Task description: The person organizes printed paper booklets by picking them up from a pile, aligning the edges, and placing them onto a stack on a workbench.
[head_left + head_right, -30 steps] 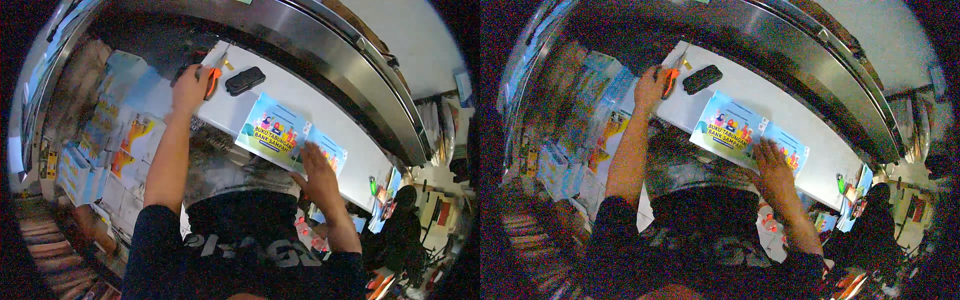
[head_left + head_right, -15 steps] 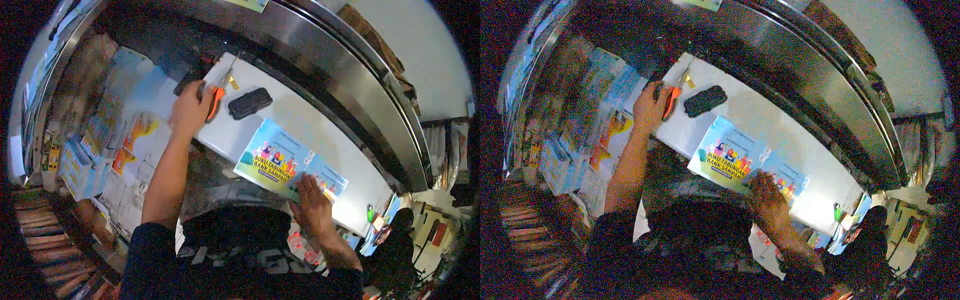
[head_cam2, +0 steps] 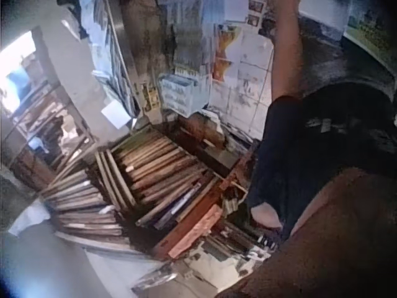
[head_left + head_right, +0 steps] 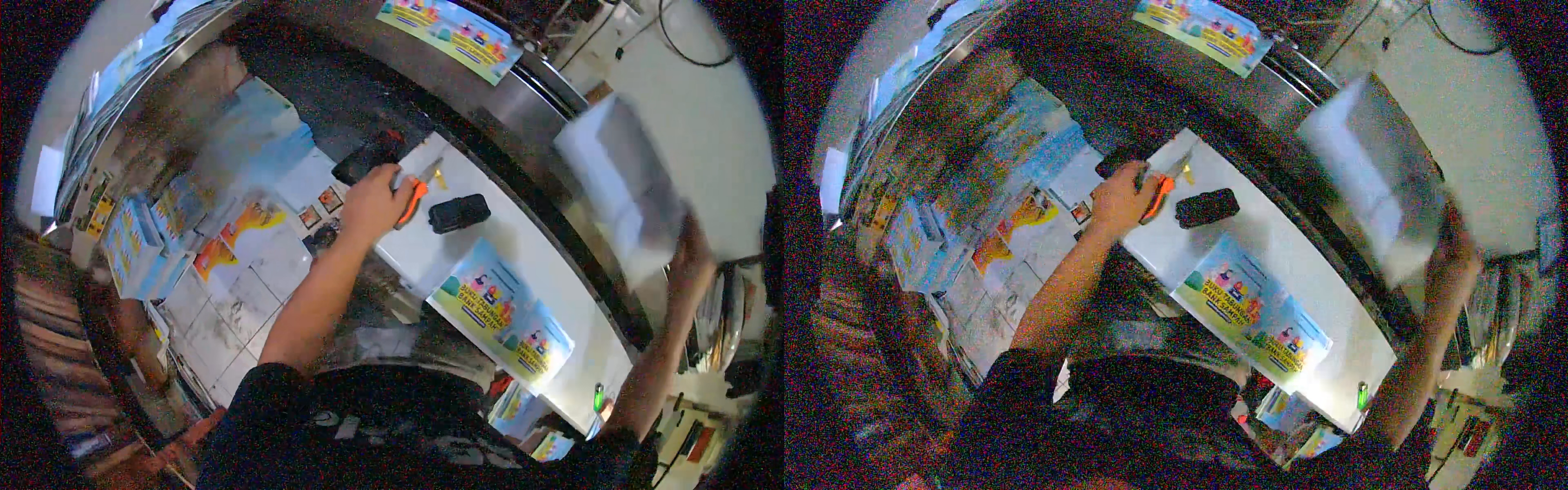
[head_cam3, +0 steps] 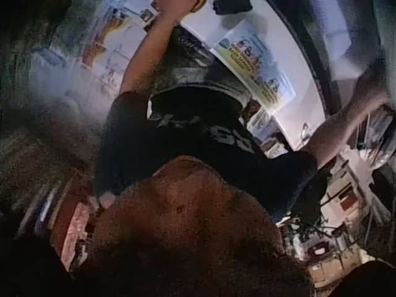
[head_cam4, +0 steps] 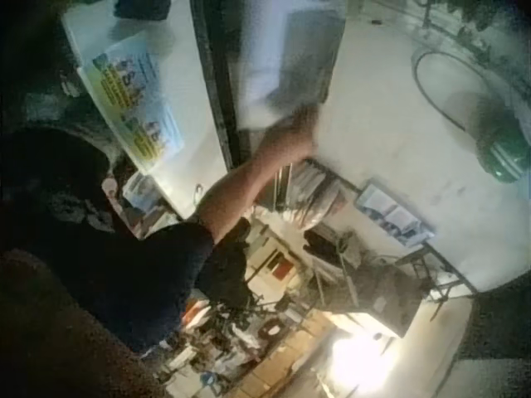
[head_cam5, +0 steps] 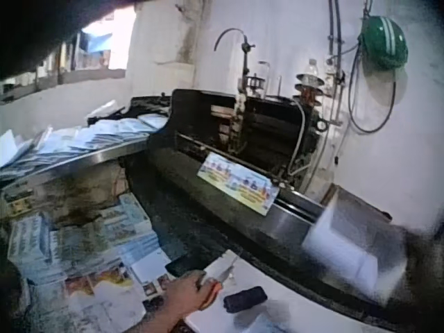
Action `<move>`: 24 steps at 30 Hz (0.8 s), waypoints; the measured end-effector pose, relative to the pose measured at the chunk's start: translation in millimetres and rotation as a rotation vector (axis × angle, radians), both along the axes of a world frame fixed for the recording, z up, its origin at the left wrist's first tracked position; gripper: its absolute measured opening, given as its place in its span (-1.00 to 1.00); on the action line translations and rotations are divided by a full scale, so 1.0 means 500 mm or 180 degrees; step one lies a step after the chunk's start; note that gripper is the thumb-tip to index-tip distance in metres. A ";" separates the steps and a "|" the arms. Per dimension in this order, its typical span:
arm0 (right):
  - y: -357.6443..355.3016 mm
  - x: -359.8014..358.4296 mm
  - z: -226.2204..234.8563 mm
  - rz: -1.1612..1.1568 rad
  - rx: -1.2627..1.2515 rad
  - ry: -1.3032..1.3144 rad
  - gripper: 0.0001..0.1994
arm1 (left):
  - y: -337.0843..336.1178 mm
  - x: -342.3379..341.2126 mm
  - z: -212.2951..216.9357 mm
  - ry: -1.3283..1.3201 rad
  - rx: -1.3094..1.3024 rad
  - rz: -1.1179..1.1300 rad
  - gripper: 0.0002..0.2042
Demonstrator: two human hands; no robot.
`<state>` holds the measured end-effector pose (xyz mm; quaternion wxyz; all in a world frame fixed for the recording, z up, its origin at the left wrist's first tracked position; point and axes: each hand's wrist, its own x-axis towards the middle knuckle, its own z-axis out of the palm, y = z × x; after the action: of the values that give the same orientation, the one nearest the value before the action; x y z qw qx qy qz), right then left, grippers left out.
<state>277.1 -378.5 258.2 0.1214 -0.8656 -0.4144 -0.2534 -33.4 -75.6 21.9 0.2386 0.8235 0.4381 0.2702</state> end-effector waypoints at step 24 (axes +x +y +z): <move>-0.133 -0.410 -0.325 0.0893 -0.2066 0.1824 -0.15 | 0.000 0.015 0.012 -0.0075 -0.0001 0.0035 -0.60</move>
<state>72.3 -445.0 95.6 -0.0133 -0.8295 -0.5354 0.1584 -25.8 -75.6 28.0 0.2424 0.8177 0.4399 0.2812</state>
